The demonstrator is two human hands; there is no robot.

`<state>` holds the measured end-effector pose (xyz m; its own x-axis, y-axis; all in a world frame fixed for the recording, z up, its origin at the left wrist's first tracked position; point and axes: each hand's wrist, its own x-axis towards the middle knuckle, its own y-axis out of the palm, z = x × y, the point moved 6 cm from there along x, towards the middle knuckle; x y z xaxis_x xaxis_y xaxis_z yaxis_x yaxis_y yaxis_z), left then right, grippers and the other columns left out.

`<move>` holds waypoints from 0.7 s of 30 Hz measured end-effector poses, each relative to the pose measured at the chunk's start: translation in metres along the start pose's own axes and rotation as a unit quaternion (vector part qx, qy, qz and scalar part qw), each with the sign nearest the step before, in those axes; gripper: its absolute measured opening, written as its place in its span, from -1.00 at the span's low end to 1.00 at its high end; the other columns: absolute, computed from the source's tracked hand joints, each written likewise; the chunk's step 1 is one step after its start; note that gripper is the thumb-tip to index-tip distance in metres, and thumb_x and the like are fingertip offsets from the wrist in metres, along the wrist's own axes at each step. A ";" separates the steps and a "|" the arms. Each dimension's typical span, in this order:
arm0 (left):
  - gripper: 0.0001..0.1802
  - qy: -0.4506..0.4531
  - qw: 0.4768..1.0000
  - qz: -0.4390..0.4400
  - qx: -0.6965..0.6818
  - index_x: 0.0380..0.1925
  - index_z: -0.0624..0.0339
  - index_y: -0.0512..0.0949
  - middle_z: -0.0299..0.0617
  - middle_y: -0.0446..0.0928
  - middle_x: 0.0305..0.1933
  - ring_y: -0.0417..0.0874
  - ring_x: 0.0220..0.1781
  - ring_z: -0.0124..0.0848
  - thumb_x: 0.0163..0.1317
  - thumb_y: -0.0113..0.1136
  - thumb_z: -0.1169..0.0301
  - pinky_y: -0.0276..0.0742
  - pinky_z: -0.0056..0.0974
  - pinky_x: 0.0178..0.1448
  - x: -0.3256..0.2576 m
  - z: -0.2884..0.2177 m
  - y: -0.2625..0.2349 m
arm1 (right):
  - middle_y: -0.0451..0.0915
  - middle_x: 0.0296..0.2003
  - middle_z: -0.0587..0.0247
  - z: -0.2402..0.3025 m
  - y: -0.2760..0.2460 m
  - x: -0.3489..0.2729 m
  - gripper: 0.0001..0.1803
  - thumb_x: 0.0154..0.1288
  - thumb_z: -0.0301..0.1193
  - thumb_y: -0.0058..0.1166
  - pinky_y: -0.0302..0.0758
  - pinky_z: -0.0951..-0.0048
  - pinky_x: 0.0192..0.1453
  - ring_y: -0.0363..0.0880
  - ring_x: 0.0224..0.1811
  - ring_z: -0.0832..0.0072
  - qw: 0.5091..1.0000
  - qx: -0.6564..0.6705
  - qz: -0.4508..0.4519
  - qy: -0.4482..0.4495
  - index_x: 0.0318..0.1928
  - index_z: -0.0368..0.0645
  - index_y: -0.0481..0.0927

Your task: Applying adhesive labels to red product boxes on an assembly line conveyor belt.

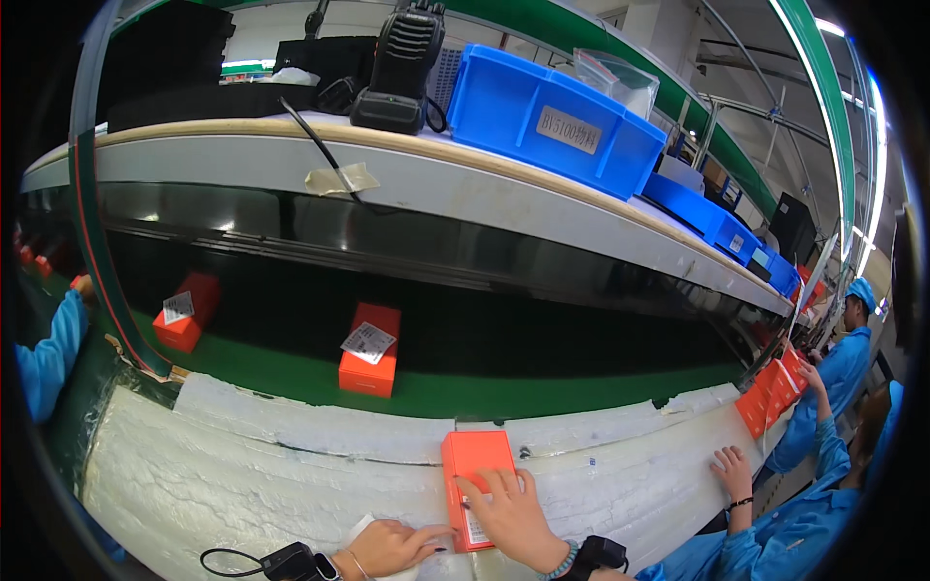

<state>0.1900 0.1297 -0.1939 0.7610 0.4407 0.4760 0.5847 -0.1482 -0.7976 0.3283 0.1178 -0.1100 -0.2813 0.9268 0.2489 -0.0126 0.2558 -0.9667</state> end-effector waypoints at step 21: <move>-0.82 -0.080 0.996 -0.036 -0.029 -0.47 0.07 0.51 -0.10 0.48 -0.68 0.54 -0.61 -0.11 0.26 0.08 0.27 0.45 -0.05 -0.48 0.004 0.016 -0.002 | 0.29 0.20 0.02 -0.099 0.056 0.095 -0.34 0.12 -0.16 0.21 0.39 -0.09 0.12 0.37 0.11 -0.03 0.985 0.126 -0.089 0.081 0.23 -0.02 0.36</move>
<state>0.1873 0.1457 -0.1960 0.6651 0.5863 0.4625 0.6551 -0.1607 -0.7383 0.3962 0.2470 -0.1346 -0.0958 0.9104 0.4026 -0.2904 0.3613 -0.8861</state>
